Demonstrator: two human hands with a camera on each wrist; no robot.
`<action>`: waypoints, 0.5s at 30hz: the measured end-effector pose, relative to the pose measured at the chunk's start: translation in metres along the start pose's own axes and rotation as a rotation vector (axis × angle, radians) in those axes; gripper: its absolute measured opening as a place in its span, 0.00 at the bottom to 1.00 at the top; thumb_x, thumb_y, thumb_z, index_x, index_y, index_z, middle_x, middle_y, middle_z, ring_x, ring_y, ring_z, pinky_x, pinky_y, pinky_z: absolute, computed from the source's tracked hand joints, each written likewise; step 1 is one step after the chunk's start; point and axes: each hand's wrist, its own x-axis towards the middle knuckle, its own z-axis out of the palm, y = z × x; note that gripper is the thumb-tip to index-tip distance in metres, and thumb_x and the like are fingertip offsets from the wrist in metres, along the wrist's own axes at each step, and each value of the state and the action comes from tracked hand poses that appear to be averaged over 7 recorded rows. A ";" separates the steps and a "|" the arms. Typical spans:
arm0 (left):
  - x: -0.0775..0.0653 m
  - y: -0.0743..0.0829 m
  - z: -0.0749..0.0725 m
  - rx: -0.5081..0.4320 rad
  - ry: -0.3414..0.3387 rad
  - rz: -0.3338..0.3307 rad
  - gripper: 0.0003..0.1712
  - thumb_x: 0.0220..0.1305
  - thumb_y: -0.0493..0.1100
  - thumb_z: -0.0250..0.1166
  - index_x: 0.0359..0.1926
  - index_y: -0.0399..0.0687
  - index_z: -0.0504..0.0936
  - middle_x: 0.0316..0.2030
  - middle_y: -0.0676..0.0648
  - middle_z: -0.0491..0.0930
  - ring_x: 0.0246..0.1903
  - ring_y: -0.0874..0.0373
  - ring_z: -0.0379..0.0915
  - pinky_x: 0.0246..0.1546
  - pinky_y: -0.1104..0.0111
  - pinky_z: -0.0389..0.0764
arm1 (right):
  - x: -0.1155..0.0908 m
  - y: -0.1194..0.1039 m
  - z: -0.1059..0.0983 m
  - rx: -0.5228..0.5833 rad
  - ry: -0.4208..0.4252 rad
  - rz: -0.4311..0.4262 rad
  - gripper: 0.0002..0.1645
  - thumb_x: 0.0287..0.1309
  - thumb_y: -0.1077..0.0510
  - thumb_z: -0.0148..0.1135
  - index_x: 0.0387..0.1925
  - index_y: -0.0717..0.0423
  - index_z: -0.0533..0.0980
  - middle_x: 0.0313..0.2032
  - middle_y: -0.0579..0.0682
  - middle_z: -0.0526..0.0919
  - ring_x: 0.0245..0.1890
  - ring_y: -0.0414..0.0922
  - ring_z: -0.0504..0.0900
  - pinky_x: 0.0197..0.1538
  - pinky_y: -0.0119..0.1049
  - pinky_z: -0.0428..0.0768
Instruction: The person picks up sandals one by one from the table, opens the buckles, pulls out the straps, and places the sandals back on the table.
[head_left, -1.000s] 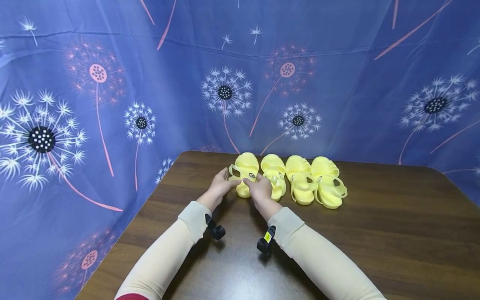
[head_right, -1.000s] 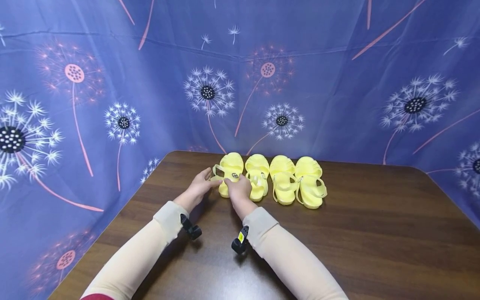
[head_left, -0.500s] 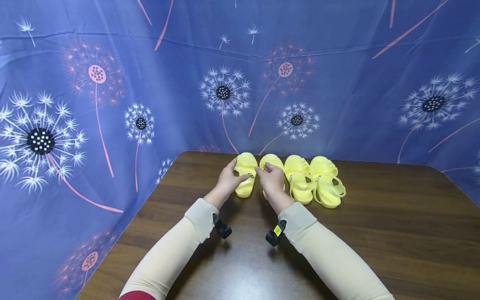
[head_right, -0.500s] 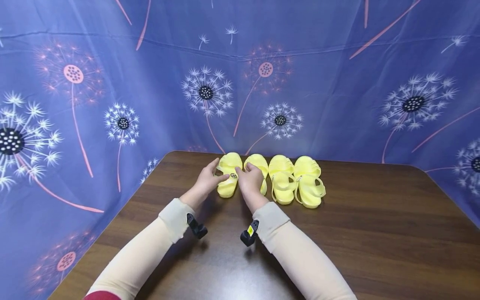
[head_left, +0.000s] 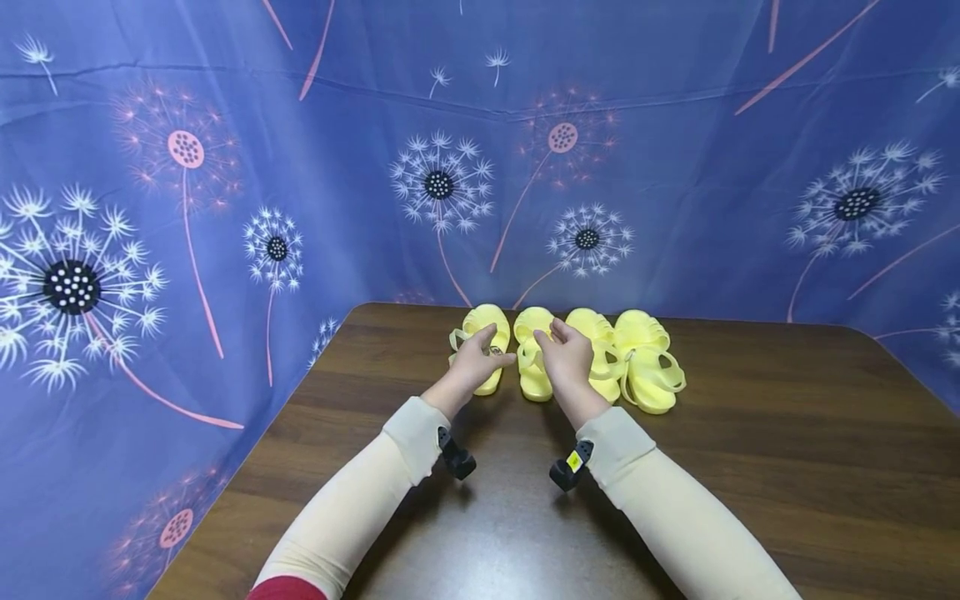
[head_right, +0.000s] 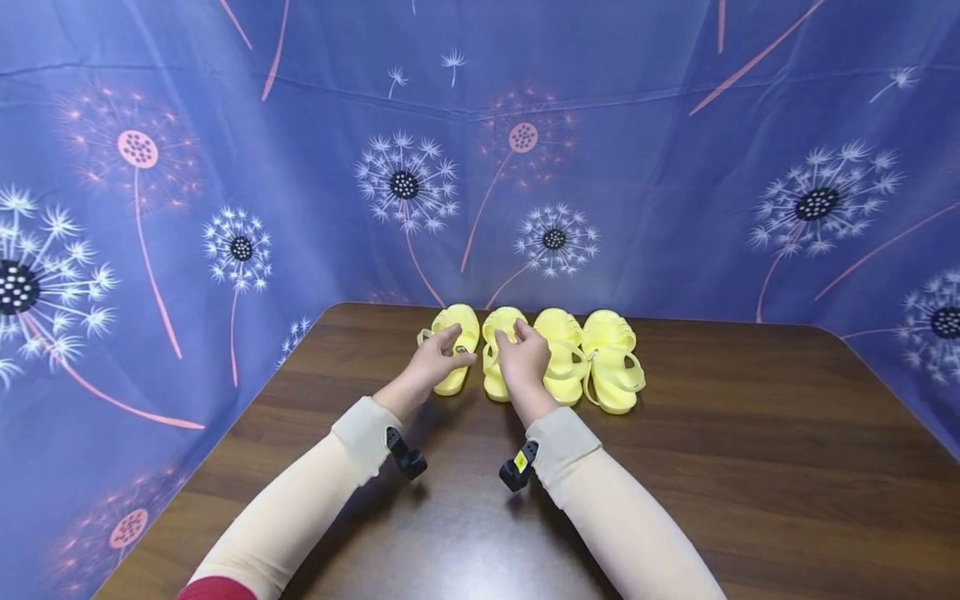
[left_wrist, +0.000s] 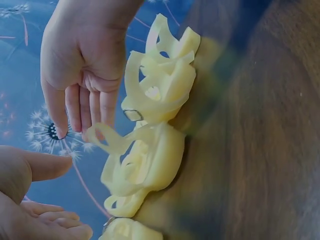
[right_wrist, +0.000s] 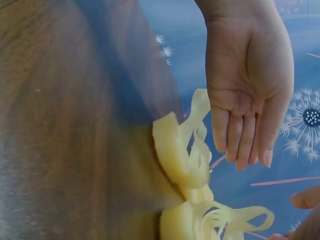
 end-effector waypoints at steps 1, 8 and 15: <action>0.001 -0.001 0.002 -0.014 -0.011 -0.003 0.42 0.63 0.41 0.66 0.74 0.44 0.56 0.73 0.43 0.56 0.72 0.44 0.51 0.71 0.55 0.57 | 0.000 0.002 -0.001 -0.013 -0.002 0.002 0.33 0.64 0.56 0.61 0.67 0.62 0.65 0.67 0.57 0.69 0.68 0.52 0.67 0.66 0.41 0.70; 0.001 -0.007 0.013 -0.171 -0.090 -0.055 0.40 0.66 0.41 0.62 0.73 0.39 0.54 0.73 0.40 0.55 0.73 0.46 0.49 0.72 0.55 0.54 | -0.004 0.015 -0.004 -0.042 -0.058 0.028 0.38 0.65 0.53 0.59 0.71 0.64 0.58 0.72 0.58 0.59 0.73 0.54 0.55 0.72 0.44 0.60; 0.004 -0.012 0.027 -0.227 -0.082 -0.092 0.38 0.67 0.41 0.61 0.73 0.37 0.56 0.72 0.40 0.58 0.72 0.47 0.52 0.72 0.55 0.56 | -0.009 0.028 -0.008 -0.113 -0.072 0.037 0.40 0.70 0.49 0.52 0.71 0.69 0.52 0.72 0.64 0.55 0.74 0.57 0.52 0.74 0.48 0.53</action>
